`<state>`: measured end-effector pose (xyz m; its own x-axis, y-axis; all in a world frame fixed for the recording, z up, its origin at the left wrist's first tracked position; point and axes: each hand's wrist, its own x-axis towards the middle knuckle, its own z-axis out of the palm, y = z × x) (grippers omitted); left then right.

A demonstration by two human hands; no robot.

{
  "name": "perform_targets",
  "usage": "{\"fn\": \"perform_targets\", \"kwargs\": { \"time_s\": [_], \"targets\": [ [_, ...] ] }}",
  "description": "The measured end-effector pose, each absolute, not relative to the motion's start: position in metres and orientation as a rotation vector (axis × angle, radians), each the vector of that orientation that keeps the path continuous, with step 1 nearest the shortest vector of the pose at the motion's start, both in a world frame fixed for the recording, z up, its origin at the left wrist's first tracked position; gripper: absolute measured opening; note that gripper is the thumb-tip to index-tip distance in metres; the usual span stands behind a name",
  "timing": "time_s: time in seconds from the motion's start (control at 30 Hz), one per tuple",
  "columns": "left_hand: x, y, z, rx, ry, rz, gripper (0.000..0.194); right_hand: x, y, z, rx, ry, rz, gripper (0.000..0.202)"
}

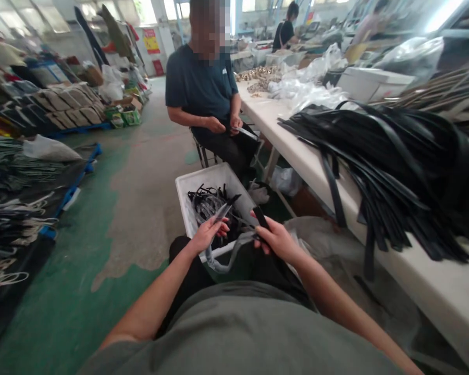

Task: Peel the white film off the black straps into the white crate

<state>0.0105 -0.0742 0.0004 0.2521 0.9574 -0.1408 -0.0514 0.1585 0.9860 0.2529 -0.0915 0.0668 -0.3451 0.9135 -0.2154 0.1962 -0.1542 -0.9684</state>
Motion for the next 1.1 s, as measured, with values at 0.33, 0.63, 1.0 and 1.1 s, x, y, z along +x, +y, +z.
{"fn": "perform_targets", "kwargs": {
  "time_s": [0.33,0.63,1.0,1.1],
  "targets": [
    [0.019,-0.115,0.021,1.438,0.869,0.700,0.059,0.233,-0.092,0.084,-1.104,-1.567,1.564,0.032],
    [0.072,-0.136,0.009,2.139,1.241,0.609,0.021,0.248,-0.119,0.098,-1.422,-1.898,0.917,0.021],
    [0.029,-0.149,-0.044,1.380,0.806,0.423,0.051,0.297,-0.126,0.081,-1.621,-1.524,0.954,0.030],
    [0.019,-0.134,-0.052,1.170,0.967,0.442,0.043,0.307,-0.139,0.060,-1.667,-1.434,0.967,0.038]
  ]
}}
